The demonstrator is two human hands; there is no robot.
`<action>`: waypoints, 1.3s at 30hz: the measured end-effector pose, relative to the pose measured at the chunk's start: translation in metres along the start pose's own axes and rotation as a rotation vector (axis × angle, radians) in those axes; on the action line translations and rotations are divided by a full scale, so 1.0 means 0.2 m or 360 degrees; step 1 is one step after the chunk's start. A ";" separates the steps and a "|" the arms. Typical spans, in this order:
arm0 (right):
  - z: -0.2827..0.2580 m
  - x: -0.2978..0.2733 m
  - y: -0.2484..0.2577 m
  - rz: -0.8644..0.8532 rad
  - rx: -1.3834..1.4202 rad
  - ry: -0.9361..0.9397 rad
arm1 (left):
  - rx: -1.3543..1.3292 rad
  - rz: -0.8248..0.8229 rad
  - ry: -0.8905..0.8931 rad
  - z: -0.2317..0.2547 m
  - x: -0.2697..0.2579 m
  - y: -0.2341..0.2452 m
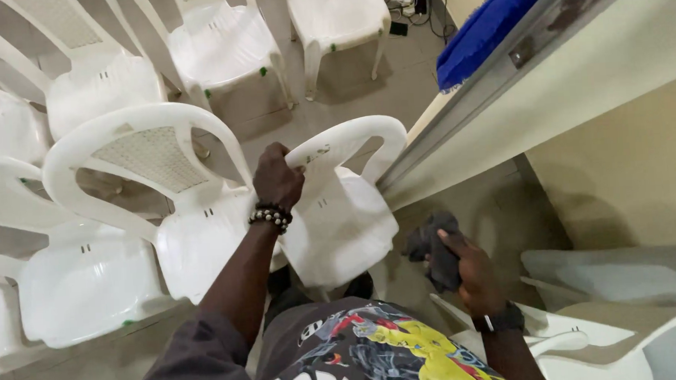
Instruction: Wiping down multiple white plastic chairs with a cleaning cloth.
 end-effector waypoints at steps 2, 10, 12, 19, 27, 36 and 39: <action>-0.02 0.03 0.01 -0.0123 -0.0004 0.0048 | 0.0112 -0.0040 -0.0022 -0.02 -0.01 0.01; -0.05 -0.07 -0.03 -0.0120 0.0083 0.0084 | 0.0334 -0.0478 -0.0184 -0.04 0.04 0.07; -0.05 -0.12 -0.04 -0.0053 0.0001 0.0191 | 0.0361 -0.0567 -0.0142 -0.03 0.05 0.04; 0.04 -0.09 -0.03 0.0005 -0.0127 0.0377 | 0.0468 -0.0691 -0.0176 -0.03 0.17 0.06; -0.06 -0.08 -0.19 0.0250 -0.0661 0.0954 | 0.0247 -0.0738 -0.0075 -0.05 0.19 0.07; -0.79 -0.17 -0.57 0.0578 -0.2321 0.1316 | 0.0215 -0.0727 0.0046 0.00 0.12 0.09; -0.91 -0.24 -0.63 0.0614 -0.2605 0.1171 | 0.0249 -0.0715 0.0056 0.00 0.13 0.08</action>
Point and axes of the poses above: each hand's wrist, its own x-axis towards the middle knuckle, its own y-axis out of the back of the hand, z = x × y, the point moved 2 cm from there along x, towards the middle knuckle, and after that the axes turned 10 degrees about z, right-handed, at the moved point
